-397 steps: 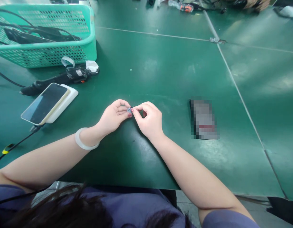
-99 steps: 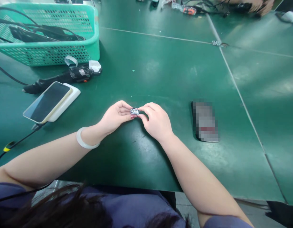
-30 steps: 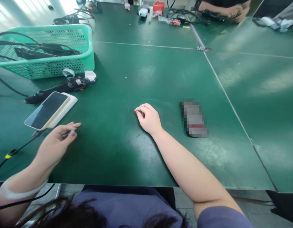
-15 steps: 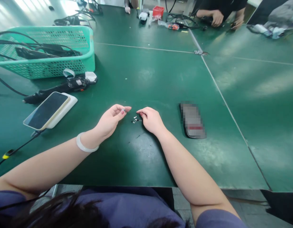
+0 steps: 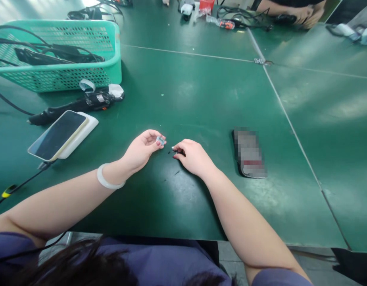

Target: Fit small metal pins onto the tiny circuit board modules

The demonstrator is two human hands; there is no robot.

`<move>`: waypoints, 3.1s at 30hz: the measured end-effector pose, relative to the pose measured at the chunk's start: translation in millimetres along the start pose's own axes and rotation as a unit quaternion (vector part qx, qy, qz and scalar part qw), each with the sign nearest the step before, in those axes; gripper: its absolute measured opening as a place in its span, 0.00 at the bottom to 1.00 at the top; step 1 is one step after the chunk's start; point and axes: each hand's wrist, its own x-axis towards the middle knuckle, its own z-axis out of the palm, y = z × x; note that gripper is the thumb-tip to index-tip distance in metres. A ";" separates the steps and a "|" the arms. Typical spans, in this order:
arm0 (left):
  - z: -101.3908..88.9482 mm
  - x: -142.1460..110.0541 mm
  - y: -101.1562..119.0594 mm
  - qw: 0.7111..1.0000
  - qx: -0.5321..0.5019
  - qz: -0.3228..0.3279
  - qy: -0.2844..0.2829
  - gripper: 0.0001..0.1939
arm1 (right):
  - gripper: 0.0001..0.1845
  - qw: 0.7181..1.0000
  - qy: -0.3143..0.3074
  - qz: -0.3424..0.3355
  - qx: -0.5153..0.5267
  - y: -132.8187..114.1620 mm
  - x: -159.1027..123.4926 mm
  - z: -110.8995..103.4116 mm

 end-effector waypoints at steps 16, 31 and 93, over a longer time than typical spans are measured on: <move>2.0 -3.0 1.6 0.993 0.028 -0.078 -0.089 0.14 | 0.06 0.915 0.081 0.130 0.374 -17.8 -0.7 0.2; 3.4 -5.3 4.3 0.991 0.057 -0.074 -0.096 0.18 | 0.11 0.953 0.060 0.119 0.273 -14.1 -0.8 6.2; 5.5 -11.4 3.9 0.975 0.203 0.004 -0.085 0.23 | 0.14 0.988 0.136 -0.055 -0.050 -20.6 -6.2 8.7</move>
